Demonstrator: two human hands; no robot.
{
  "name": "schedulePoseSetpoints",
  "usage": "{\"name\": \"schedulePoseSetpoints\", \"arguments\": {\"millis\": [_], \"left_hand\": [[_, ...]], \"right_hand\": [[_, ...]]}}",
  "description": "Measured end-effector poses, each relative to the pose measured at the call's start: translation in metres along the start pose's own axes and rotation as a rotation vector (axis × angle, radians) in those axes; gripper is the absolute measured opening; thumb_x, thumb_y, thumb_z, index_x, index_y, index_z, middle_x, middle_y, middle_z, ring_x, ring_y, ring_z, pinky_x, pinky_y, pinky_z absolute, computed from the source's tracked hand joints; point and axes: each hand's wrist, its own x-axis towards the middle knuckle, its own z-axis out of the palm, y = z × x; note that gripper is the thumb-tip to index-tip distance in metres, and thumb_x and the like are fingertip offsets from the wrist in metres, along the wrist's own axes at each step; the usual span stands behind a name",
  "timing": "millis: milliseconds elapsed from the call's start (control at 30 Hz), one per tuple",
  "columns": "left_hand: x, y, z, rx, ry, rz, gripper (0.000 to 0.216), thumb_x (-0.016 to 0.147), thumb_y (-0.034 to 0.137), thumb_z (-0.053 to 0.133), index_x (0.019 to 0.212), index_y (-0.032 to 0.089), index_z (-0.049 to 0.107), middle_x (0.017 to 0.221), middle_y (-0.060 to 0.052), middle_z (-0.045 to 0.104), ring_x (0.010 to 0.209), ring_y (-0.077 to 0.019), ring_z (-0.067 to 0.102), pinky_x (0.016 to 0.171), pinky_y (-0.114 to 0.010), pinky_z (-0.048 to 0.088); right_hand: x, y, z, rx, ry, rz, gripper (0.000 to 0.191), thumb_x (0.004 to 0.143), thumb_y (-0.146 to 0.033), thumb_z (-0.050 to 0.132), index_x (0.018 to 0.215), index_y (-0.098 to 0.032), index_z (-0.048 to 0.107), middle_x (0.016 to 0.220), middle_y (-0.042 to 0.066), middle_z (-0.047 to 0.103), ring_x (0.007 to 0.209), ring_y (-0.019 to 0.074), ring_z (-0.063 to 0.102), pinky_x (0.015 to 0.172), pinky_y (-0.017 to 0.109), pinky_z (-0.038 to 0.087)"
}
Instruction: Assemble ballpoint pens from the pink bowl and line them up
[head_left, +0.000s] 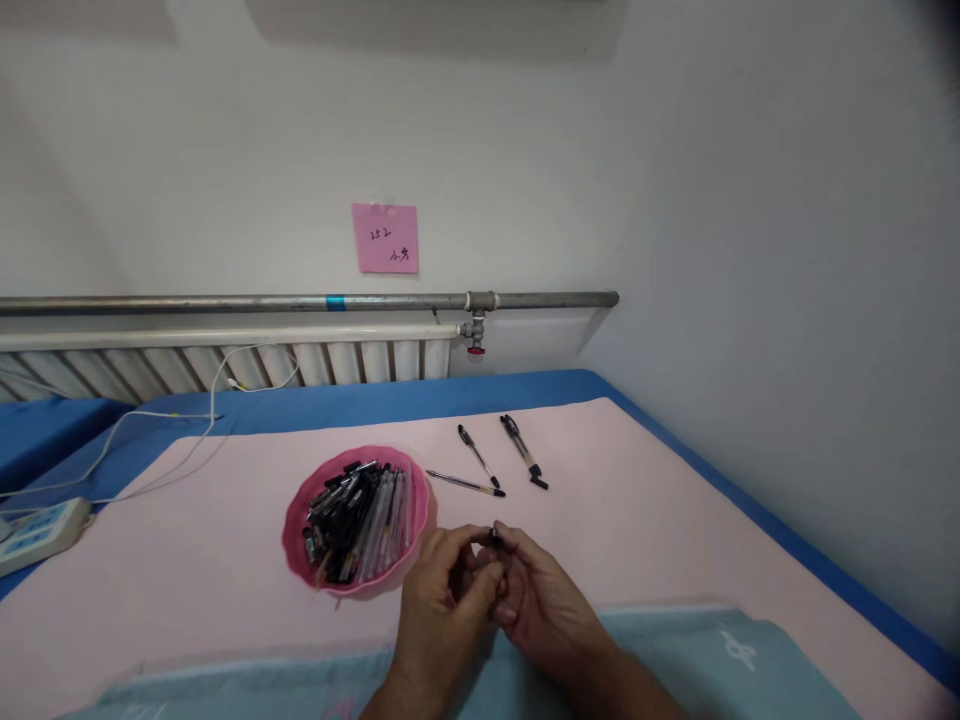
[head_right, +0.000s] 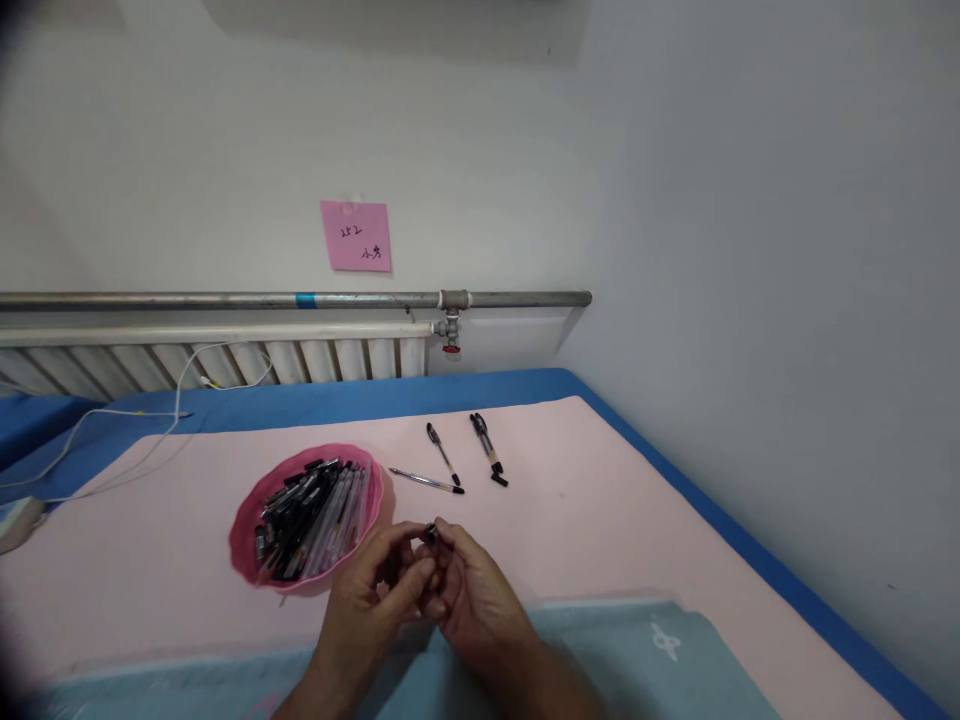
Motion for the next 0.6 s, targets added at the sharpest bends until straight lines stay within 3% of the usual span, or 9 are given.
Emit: {"name": "schedulePoseSetpoints", "arguments": {"millis": [167,333,433,500,600], "left_hand": [[0.001,0.001,-0.001,0.022,0.009,0.007,0.024,0.072,0.027,0.063,0.095,0.023,0.067,0.079,-0.004,0.063,0.070,-0.0170,0.056,0.063,-0.028,0.044],[0.002,0.002,-0.002,-0.047,0.065,0.032,0.016,0.074,0.027,0.060,0.088,0.022,0.067,0.084,-0.005,0.065,0.077,-0.0187,0.059,0.068,-0.029,0.046],[0.000,0.001,0.000,-0.125,0.077,-0.023,0.013,0.074,0.028,0.060,0.083,0.019,0.064,0.083,-0.005,0.064,0.075,-0.0181,0.060,0.067,-0.028,0.047],[-0.001,-0.001,0.002,-0.193,0.028,-0.117,0.014,0.075,0.029,0.059,0.083,0.018,0.061,0.079,-0.005,0.064,0.068,-0.0165,0.060,0.062,-0.028,0.048],[0.001,-0.005,0.004,-0.256,-0.023,-0.204,0.015,0.075,0.031,0.059,0.080,0.017,0.059,0.071,-0.003,0.063,0.061,-0.0143,0.057,0.058,-0.026,0.047]], "right_hand": [[-0.001,0.005,0.003,-0.221,0.041,-0.075,0.030,0.070,-0.045,0.061,0.071,-0.015,0.059,0.058,0.001,0.060,0.048,0.0082,0.051,0.035,0.014,0.025],[0.004,0.000,-0.004,-0.651,0.170,-0.275,0.038,0.081,-0.050,0.045,0.077,-0.016,0.061,0.057,0.000,0.057,0.048,0.0125,0.050,0.043,0.022,0.037],[0.020,-0.017,-0.009,-0.954,0.298,-0.531,0.024,0.082,-0.038,0.047,0.084,-0.019,0.062,0.077,0.005,0.063,0.073,0.0199,0.056,0.065,0.030,0.044],[0.035,-0.028,-0.010,-1.136,0.312,-0.678,0.018,0.081,-0.027,0.048,0.090,-0.021,0.062,0.100,0.008,0.063,0.098,0.0245,0.051,0.086,0.036,0.038],[0.057,-0.032,-0.010,-1.362,0.262,-0.759,0.022,0.074,-0.010,0.049,0.087,-0.020,0.064,0.100,0.009,0.064,0.102,0.0270,0.045,0.095,0.040,0.029]]}}
